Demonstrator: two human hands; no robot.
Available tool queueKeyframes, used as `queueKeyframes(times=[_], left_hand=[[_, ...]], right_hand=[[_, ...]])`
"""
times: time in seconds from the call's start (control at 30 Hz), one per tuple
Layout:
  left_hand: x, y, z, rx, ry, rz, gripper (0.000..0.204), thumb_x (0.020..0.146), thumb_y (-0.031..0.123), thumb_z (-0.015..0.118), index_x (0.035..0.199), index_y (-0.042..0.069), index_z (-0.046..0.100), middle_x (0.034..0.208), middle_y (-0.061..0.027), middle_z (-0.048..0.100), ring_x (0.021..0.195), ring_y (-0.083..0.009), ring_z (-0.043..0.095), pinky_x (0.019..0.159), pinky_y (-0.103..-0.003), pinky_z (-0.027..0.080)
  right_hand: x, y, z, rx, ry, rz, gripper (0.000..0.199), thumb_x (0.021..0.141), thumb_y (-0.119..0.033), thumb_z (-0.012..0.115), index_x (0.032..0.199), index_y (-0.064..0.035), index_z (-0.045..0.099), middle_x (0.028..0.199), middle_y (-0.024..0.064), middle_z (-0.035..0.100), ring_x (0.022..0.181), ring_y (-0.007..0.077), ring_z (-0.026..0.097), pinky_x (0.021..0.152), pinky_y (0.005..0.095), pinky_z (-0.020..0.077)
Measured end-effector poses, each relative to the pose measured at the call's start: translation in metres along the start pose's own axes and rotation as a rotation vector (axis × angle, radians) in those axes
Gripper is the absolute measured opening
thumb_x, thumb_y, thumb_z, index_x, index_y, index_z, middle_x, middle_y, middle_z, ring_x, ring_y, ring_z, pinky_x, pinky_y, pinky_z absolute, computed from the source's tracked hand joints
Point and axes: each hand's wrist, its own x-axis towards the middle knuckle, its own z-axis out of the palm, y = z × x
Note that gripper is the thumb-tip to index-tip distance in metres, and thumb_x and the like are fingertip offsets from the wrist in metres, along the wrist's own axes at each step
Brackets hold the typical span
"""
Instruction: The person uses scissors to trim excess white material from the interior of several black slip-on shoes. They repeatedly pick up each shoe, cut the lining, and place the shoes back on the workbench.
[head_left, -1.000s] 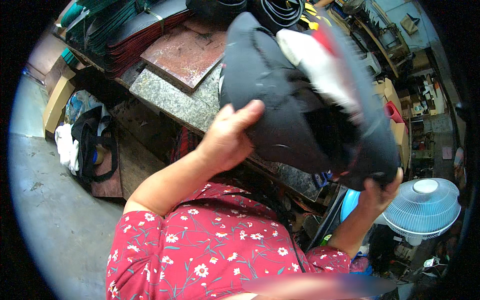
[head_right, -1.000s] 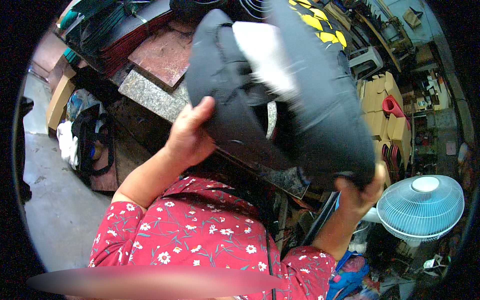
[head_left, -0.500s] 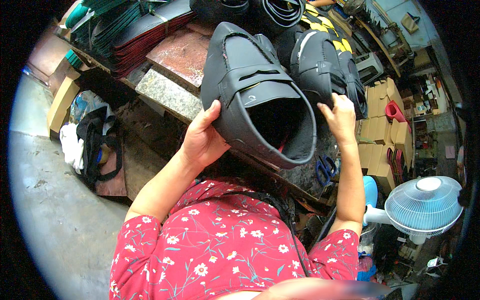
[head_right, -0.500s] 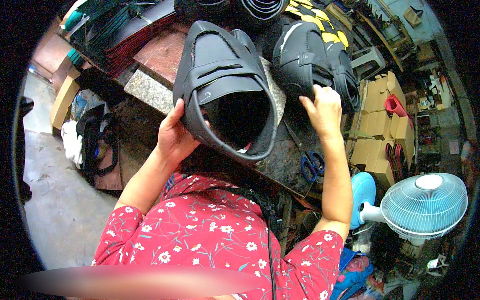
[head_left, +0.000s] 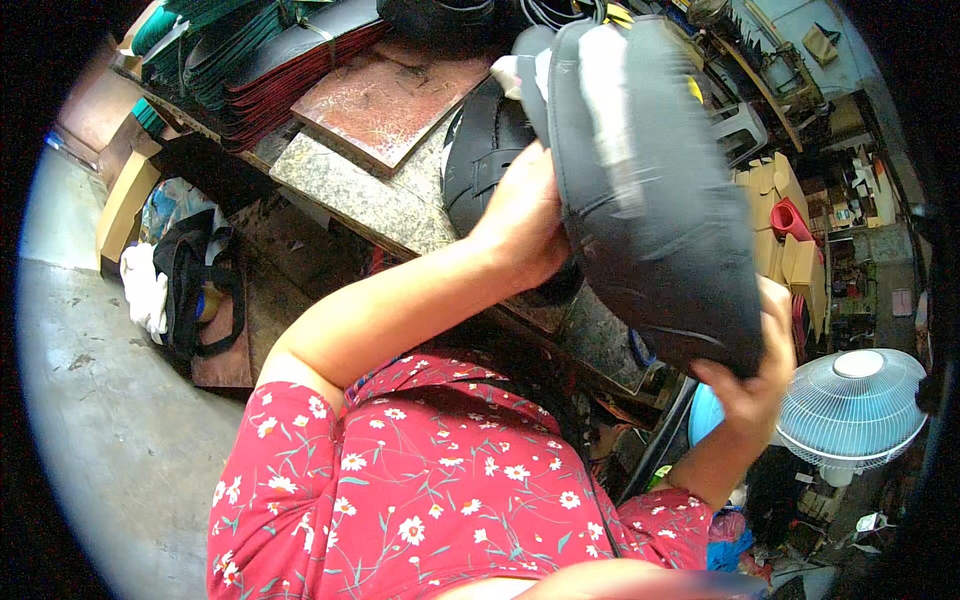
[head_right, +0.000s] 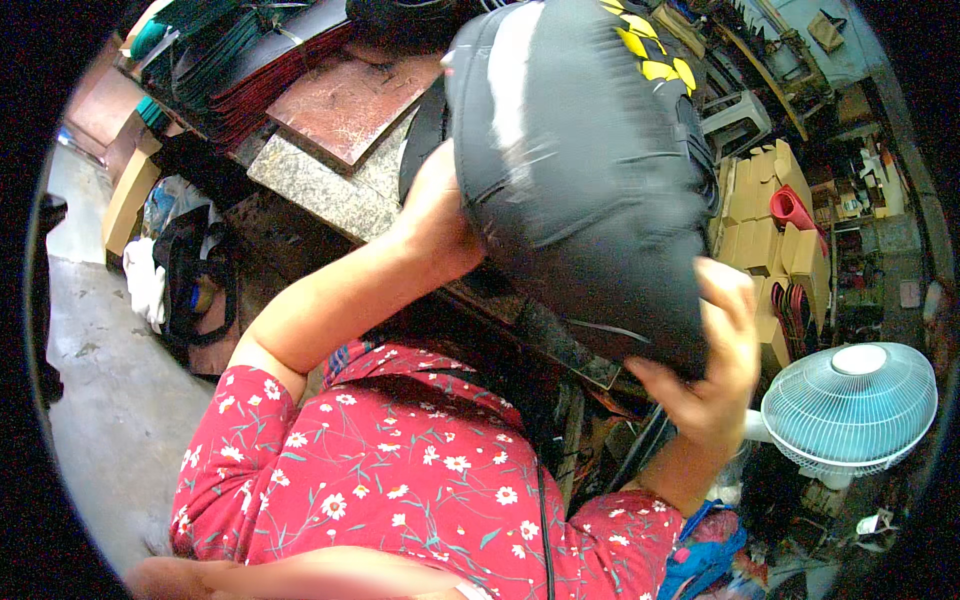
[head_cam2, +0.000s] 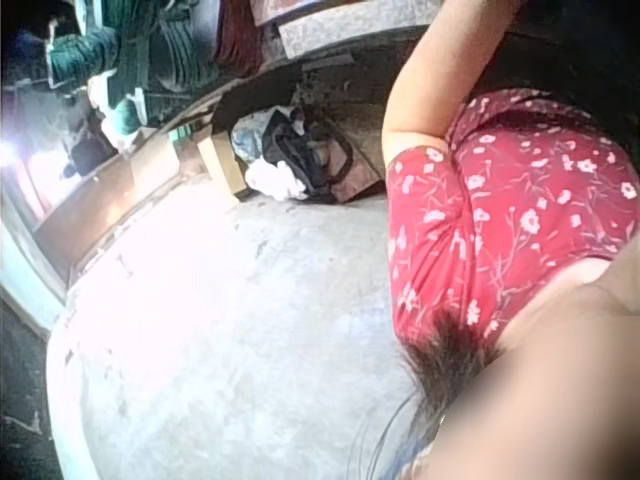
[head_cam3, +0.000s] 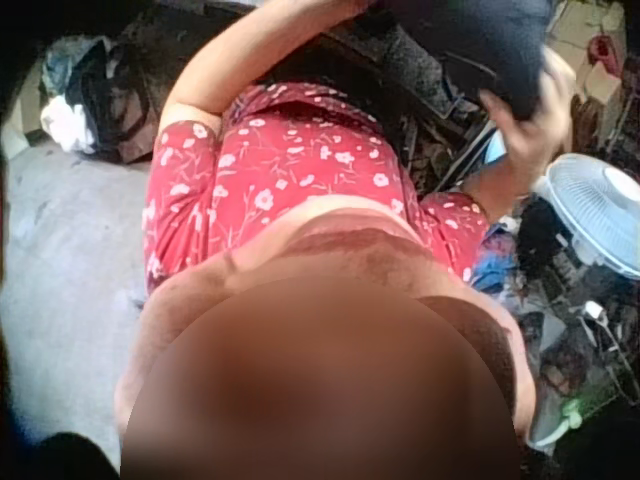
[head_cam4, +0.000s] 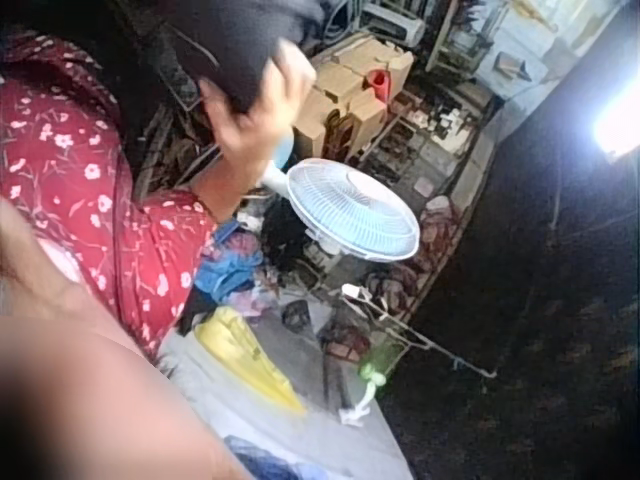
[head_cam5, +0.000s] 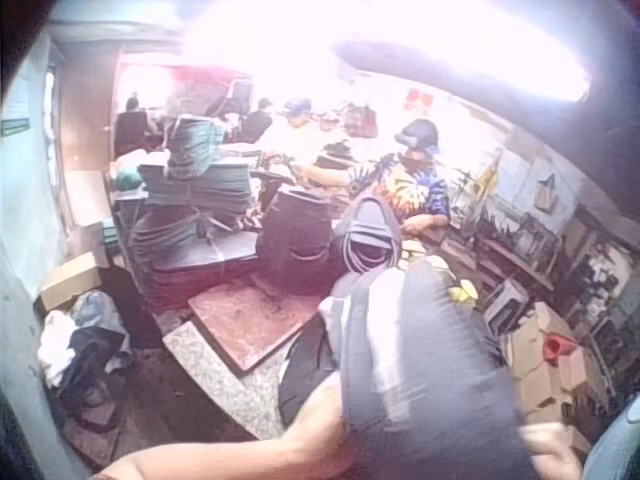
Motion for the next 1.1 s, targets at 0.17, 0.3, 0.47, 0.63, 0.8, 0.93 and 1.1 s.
queueKeyframes(times=[0.17, 0.3, 0.47, 0.63, 0.8, 0.93, 1.1], left_hand=[[0.009, -0.007, 0.008, -0.122, -0.003, -0.158, 0.054, 0.104, 0.051, 0.045, 0.137, 0.008, 0.053, 0.117, -0.0084, 0.069, 0.103, -0.0221, 0.066, 0.094, -0.041, 0.054], [0.01, -0.002, 0.007, -0.251, -0.396, -0.16, 0.06, 0.104, 0.053, 0.043, 0.149, 0.014, 0.036, 0.12, -0.0095, 0.064, 0.101, -0.021, 0.064, 0.092, -0.038, 0.053], [-0.008, 0.01, -0.03, 0.618, -0.304, 0.564, 0.061, 0.098, 0.008, 0.055, 0.152, 0.008, 0.025, 0.142, -0.0195, 0.049, 0.126, -0.0286, 0.054, 0.104, -0.044, 0.047], [-0.012, 0.028, -0.098, 1.303, -0.03, 0.987, 0.062, 0.087, 0.006, 0.067, 0.144, 0.002, 0.042, 0.135, -0.0177, 0.055, 0.121, -0.0291, 0.055, 0.102, -0.039, 0.046], [-0.022, 0.042, -0.15, 1.67, 0.055, 1.02, 0.059, 0.087, 0.004, 0.066, 0.141, 0.001, 0.044, 0.137, -0.0182, 0.054, 0.119, -0.0311, 0.055, 0.103, -0.04, 0.045], [-0.021, 0.031, -0.158, 1.755, 0.002, 1.026, 0.054, 0.087, 0.001, 0.064, 0.138, 0.0, 0.047, 0.134, -0.0201, 0.057, 0.117, -0.0371, 0.058, 0.103, -0.043, 0.045], [-0.013, 0.022, -0.147, 1.768, -0.028, 1.077, 0.054, 0.084, -0.003, 0.061, 0.136, 0.002, 0.049, 0.126, -0.0213, 0.06, 0.112, -0.0412, 0.059, 0.099, -0.047, 0.047]], right_hand=[[0.006, -0.015, 0.043, 0.486, 0.078, 0.372, 0.058, 0.073, -0.005, 0.081, 0.125, 0.0041, 0.058, 0.112, 0.0139, 0.068, 0.102, 0.0228, 0.065, 0.095, 0.0341, 0.0479], [0.006, -0.006, 0.04, 0.432, 0.342, 0.36, 0.054, 0.075, -0.012, 0.082, 0.122, 0.0036, 0.061, 0.105, 0.0095, 0.07, 0.094, 0.0189, 0.067, 0.089, 0.0323, 0.0509], [0.043, 0.034, 0.032, -0.029, 0.519, 0.216, 0.048, 0.082, -0.012, 0.08, 0.123, 0.0042, 0.062, 0.104, 0.0139, 0.073, 0.09, 0.0204, 0.069, 0.085, 0.0337, 0.0524], [0.127, 0.08, 0.072, -0.569, 0.218, 0.021, 0.045, 0.084, -0.028, 0.077, 0.121, -0.005, 0.062, 0.092, 0.0185, 0.07, 0.086, 0.0367, 0.069, 0.078, 0.0442, 0.0541], [0.153, 0.098, 0.135, -0.506, -0.227, 0.008, 0.045, 0.084, -0.035, 0.075, 0.119, -0.0105, 0.06, 0.096, 0.0179, 0.07, 0.088, 0.0371, 0.069, 0.077, 0.0474, 0.055], [0.164, 0.108, 0.137, -0.536, -0.072, -0.014, 0.058, 0.08, -0.035, 0.079, 0.126, -0.0122, 0.054, 0.09, 0.0203, 0.069, 0.082, 0.0384, 0.069, 0.073, 0.0448, 0.0561], [0.184, 0.135, 0.143, -0.495, -0.035, 0.075, 0.053, 0.08, -0.041, 0.079, 0.116, -0.0085, 0.058, 0.093, 0.0175, 0.069, 0.085, 0.0364, 0.068, 0.074, 0.0438, 0.0555]])
